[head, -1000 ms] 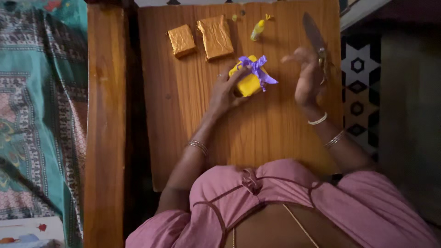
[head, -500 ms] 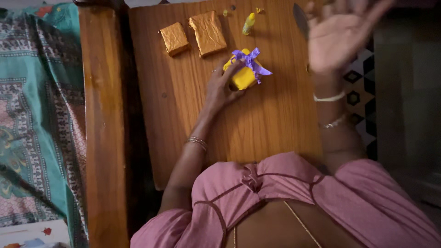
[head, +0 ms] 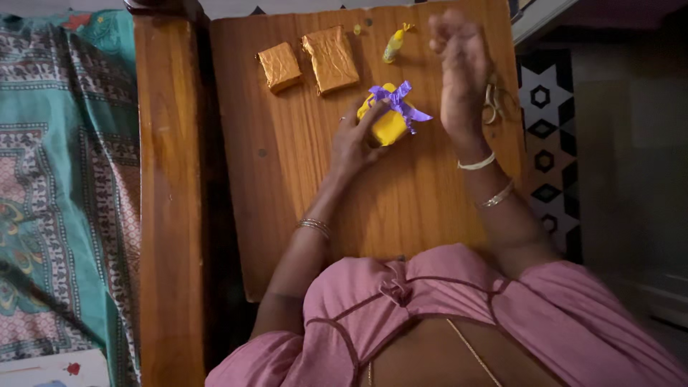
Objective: The person applies glue to a yellow-wrapped box, presses the edges to seal, and attaches a purple ribbon bow. They then arrange the finished box with two gold-wrapped boxes on the table.
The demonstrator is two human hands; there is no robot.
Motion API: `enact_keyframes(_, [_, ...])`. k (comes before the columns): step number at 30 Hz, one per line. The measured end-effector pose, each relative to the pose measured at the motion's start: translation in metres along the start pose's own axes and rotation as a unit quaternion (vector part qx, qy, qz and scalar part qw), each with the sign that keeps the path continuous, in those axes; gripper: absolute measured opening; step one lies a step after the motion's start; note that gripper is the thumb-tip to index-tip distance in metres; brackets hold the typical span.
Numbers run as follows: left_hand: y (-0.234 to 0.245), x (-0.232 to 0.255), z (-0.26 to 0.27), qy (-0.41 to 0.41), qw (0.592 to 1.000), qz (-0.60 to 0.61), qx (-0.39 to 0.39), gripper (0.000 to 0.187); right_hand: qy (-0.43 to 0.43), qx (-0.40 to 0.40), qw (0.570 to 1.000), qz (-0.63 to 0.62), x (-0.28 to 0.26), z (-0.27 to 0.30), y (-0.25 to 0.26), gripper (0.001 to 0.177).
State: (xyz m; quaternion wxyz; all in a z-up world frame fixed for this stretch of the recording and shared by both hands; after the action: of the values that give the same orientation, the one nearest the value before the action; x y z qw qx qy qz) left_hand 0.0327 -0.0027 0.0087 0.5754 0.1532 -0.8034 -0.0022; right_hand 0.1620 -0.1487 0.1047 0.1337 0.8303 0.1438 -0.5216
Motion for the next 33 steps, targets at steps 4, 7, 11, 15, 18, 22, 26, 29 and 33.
enact_keyframes(4, [0.000, -0.002, 0.001, -0.026, 1.000, 0.000, -0.003, 0.093, 0.099, -0.055, 0.913, 0.391, -0.017, 0.042, -0.012, 0.017])
enact_keyframes(7, [-0.002, -0.004, 0.004, -0.023, 1.000, 0.007, 0.002, 0.093, 0.172, -0.092, 0.875, 0.442, -0.020, 0.058, -0.025, 0.023])
enact_keyframes(11, [-0.003, -0.009, 0.005, -0.020, 1.000, -0.006, -0.003, 0.095, 0.150, -0.097, 0.870, 0.459, -0.017, 0.060, -0.027, 0.034])
enact_keyframes(15, [-0.006, -0.014, 0.003, -0.010, 0.999, -0.032, 0.006, 0.097, 0.167, -0.119, 0.841, 0.501, -0.015, 0.060, -0.031, 0.042])
enact_keyframes(18, [-0.006, -0.016, 0.000, -0.038, 0.998, 0.022, 0.041, 0.104, 0.166, -0.119, 0.829, 0.520, -0.011, 0.060, -0.035, 0.044])
enact_keyframes(22, [-0.014, -0.034, 0.004, 0.134, 0.978, 0.160, 0.029, 0.103, 0.161, -0.109, 0.830, 0.523, -0.007, 0.063, -0.034, 0.044])
enact_keyframes(26, [-0.011, -0.027, 0.005, -0.019, 0.996, 0.052, 0.070, 0.105, 0.159, -0.103, 0.831, 0.524, -0.010, 0.065, -0.035, 0.044])
enact_keyframes(29, [-0.013, -0.032, 0.004, -0.001, 0.998, 0.041, 0.042, 0.104, 0.187, -0.104, 0.808, 0.550, -0.012, 0.070, -0.038, 0.043])
enact_keyframes(33, [-0.009, -0.016, 0.005, -0.151, 0.986, -0.040, 0.051, 0.108, 0.197, -0.109, 0.800, 0.556, -0.010, 0.074, -0.038, 0.045])
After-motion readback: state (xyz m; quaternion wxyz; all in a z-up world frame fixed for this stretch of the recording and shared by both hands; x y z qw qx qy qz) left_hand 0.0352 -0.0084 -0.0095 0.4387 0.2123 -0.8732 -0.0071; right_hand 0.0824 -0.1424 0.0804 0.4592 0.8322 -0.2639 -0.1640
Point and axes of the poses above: each hand's wrist, its own z-axis away from the middle knuckle, its own y-axis out of the back of the hand, x = y × z, the point moved 4 cm from there along -z, towards the middle knuckle, and after that the axes turned 14 degrees about z, right-handed, at the moved point
